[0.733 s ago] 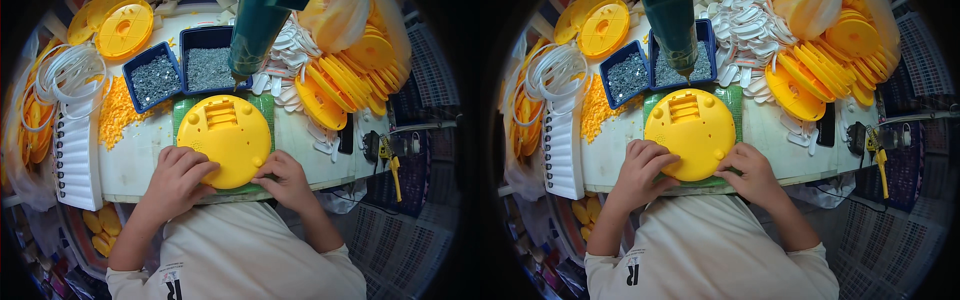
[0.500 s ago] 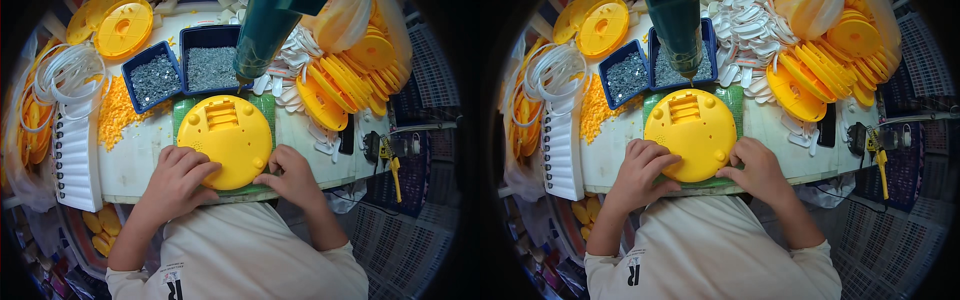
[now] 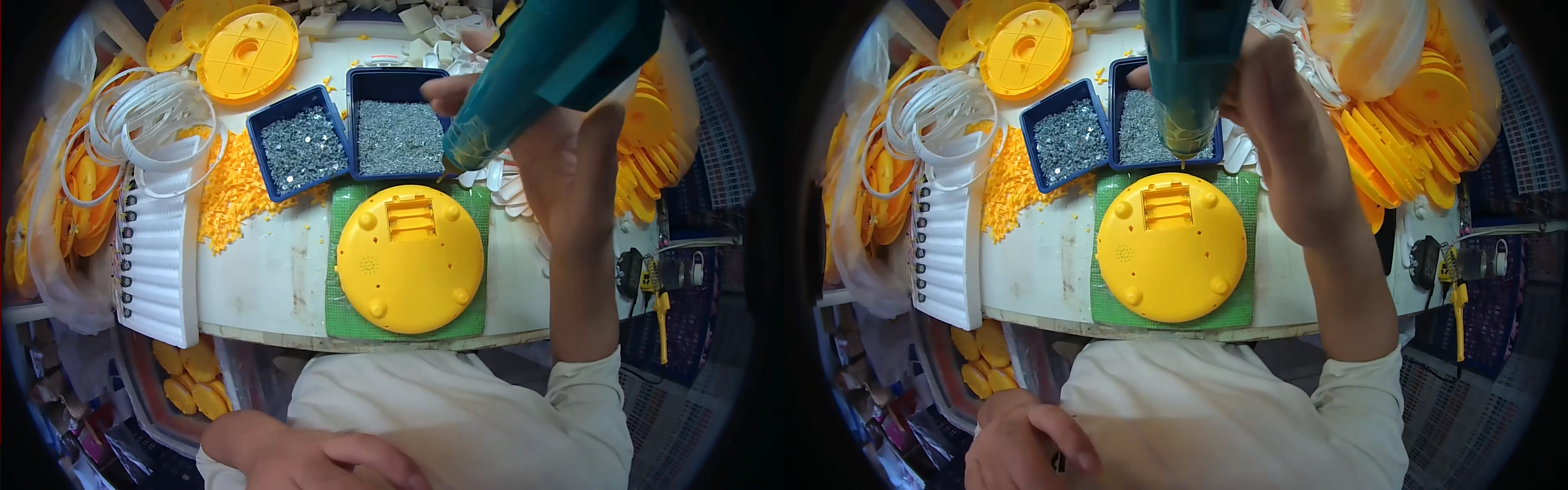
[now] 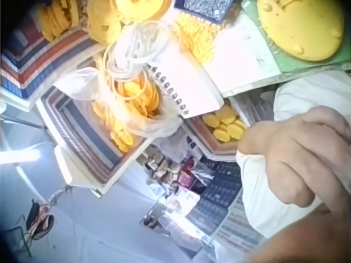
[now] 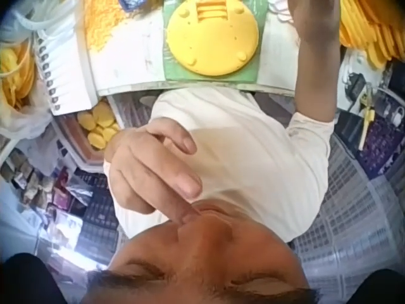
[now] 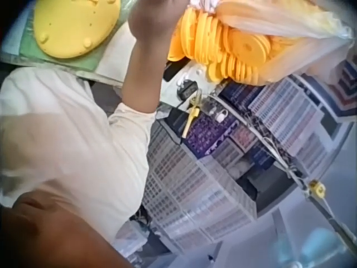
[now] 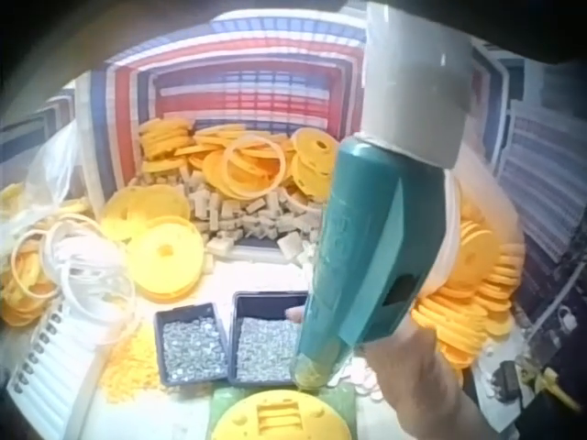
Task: Assembling yellow plastic toy components by inserting internal parts and fastening them with a pneumatic screwdriver.
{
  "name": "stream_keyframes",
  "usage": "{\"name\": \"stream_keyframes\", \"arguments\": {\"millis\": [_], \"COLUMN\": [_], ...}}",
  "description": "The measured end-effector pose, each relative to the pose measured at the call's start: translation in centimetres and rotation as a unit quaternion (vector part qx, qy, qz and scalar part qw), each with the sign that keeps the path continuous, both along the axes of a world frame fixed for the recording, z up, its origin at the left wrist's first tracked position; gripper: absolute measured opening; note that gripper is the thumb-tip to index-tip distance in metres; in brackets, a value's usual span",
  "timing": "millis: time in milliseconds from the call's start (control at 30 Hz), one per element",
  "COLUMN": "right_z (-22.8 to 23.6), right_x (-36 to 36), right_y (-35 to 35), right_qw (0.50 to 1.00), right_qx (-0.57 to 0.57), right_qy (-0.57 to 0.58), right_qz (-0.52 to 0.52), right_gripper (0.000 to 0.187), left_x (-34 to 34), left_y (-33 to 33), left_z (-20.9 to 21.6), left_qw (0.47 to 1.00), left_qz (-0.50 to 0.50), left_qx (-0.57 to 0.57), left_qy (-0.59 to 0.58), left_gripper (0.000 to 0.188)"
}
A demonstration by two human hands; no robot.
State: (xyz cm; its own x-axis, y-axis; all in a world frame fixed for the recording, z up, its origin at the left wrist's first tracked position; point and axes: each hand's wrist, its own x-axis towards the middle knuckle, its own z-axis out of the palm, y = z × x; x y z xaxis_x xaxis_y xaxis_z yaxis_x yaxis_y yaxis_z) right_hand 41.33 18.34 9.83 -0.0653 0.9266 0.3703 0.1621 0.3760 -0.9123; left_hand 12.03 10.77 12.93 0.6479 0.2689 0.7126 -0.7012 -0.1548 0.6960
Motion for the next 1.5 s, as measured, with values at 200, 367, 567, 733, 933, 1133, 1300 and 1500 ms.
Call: {"name": "stream_keyframes", "arguments": {"millis": [200, 367, 567, 733, 933, 1133, 1300, 1500], "right_z": [2.2, -2.4, -4.2, -4.2, -6.0, -7.1, -7.1, -3.8], "right_x": [-2.6, -1.8, -1.9, -3.2, -3.4, -3.7, -3.5, -4.2], "right_y": [-1.7, -5.2, -5.5, -6.6, -6.9, -7.0, -7.2, -7.6], "right_qw": [0.937, 0.948, 0.966, 0.951, 0.961, 0.967, 0.97, 0.974], "right_qx": [-0.056, 0.022, -0.1, -0.038, -0.034, -0.014, -0.03, -0.036], "right_qy": [0.329, 0.318, 0.239, 0.305, 0.275, 0.253, 0.239, 0.218], "right_qz": [0.105, 0.015, -0.021, 0.045, 0.013, 0.032, 0.044, 0.045], "right_gripper": [0.118, 0.096, 0.092, 0.095, 0.082, 0.08, 0.088, 0.087], "left_x": [-0.9, 3.8, 4.6, 4.9, 4.9, 4.7, 4.8, 4.9], "left_y": [2.0, 7.2, 7.2, 7.1, 7.2, 7.1, 7.1, 7.3], "left_z": [-2.8, -9.6, -13.5, -14.0, -14.1, -14.1, -14.2, -14.6], "left_qw": [0.997, 0.76, 0.753, 0.758, 0.765, 0.766, 0.764, 0.764], "left_qz": [-0.059, 0.489, 0.469, 0.474, 0.47, 0.458, 0.466, 0.476], "left_qx": [0.055, 0.055, 0.061, 0.051, 0.064, 0.064, 0.064, 0.064], "left_qy": [-0.02, 0.425, 0.456, 0.445, 0.436, 0.446, 0.441, 0.43], "left_gripper": [0.025, 0.041, 0.054, 0.059, 0.06, 0.059, 0.059, 0.06]}}
